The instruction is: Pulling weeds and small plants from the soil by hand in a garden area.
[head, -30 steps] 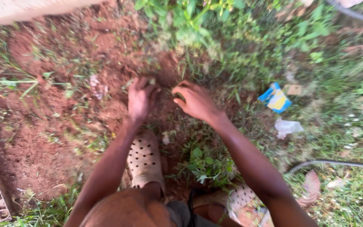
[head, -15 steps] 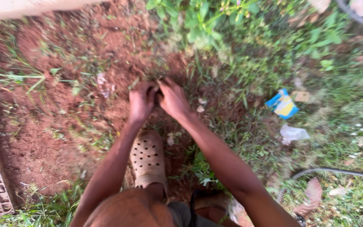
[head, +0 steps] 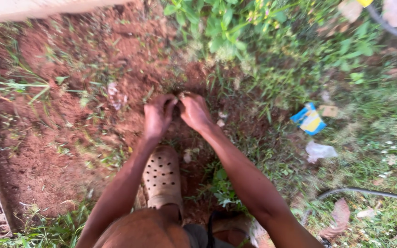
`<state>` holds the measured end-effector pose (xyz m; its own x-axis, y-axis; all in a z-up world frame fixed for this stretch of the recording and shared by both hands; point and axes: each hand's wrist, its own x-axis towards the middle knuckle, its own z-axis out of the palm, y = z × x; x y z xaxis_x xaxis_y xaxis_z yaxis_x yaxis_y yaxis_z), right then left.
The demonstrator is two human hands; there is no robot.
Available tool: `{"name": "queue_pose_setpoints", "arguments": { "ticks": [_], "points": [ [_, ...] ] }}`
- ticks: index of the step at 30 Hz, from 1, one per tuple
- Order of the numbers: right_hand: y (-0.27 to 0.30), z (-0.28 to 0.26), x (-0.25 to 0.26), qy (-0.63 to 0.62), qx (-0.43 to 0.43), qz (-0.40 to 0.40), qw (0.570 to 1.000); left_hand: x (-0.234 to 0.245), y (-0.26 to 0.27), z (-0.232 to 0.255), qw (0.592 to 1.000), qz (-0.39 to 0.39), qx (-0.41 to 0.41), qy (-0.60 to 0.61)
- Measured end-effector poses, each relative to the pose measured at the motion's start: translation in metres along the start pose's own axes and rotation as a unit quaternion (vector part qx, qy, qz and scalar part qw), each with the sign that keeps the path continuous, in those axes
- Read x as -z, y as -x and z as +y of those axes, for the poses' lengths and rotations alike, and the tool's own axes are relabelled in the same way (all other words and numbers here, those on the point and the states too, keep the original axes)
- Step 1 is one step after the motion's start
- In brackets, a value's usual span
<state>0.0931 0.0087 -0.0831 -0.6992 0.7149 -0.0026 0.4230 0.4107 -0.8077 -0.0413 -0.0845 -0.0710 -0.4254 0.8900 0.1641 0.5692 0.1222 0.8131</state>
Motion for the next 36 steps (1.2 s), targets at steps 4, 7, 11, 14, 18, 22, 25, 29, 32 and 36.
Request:
{"name": "queue_pose_setpoints", "arguments": {
  "ticks": [4, 7, 11, 14, 18, 22, 25, 29, 32, 36],
  "points": [
    [0.004, -0.001, 0.007, -0.009, -0.014, -0.005, 1.0, 0.007, -0.006, 0.017, 1.0, -0.008, 0.025, 0.004],
    [0.006, -0.008, 0.021, -0.007, -0.034, -0.017, 0.999, 0.018, -0.012, 0.046, 0.993, -0.049, 0.109, 0.008],
    [0.005, -0.024, 0.054, 0.025, -0.073, -0.086, 0.993, 0.021, -0.009, 0.063, 0.997, -0.037, 0.058, 0.043],
    [0.006, -0.039, 0.088, 0.031, -0.099, -0.159, 0.982, 0.022, -0.006, 0.086, 0.994, -0.049, 0.075, 0.058],
    [0.012, -0.068, 0.149, 0.023, -0.057, -0.284, 0.957, 0.031, -0.004, 0.127, 0.944, -0.146, 0.183, 0.233],
    [0.051, -0.056, 0.194, 0.003, -0.076, -0.433, 0.898, 0.029, 0.026, 0.133, 0.859, -0.364, 0.116, 0.341],
    [0.107, 0.001, 0.212, 0.447, -0.047, -0.437, 0.779, 0.028, 0.038, 0.152, 0.846, -0.527, -0.083, 0.022],
    [0.104, -0.063, 0.287, 0.31, -0.039, -0.44, 0.842, 0.024, 0.037, 0.156, 0.798, -0.587, 0.03, -0.129],
    [0.124, -0.118, 0.334, 0.368, -0.138, -0.472, 0.789, 0.036, 0.001, 0.194, 0.802, -0.59, 0.023, -0.096],
    [0.175, -0.133, 0.377, 0.322, -0.147, -0.429, 0.831, 0.056, -0.048, 0.275, 0.766, -0.614, 0.064, -0.178]
  ]
}}
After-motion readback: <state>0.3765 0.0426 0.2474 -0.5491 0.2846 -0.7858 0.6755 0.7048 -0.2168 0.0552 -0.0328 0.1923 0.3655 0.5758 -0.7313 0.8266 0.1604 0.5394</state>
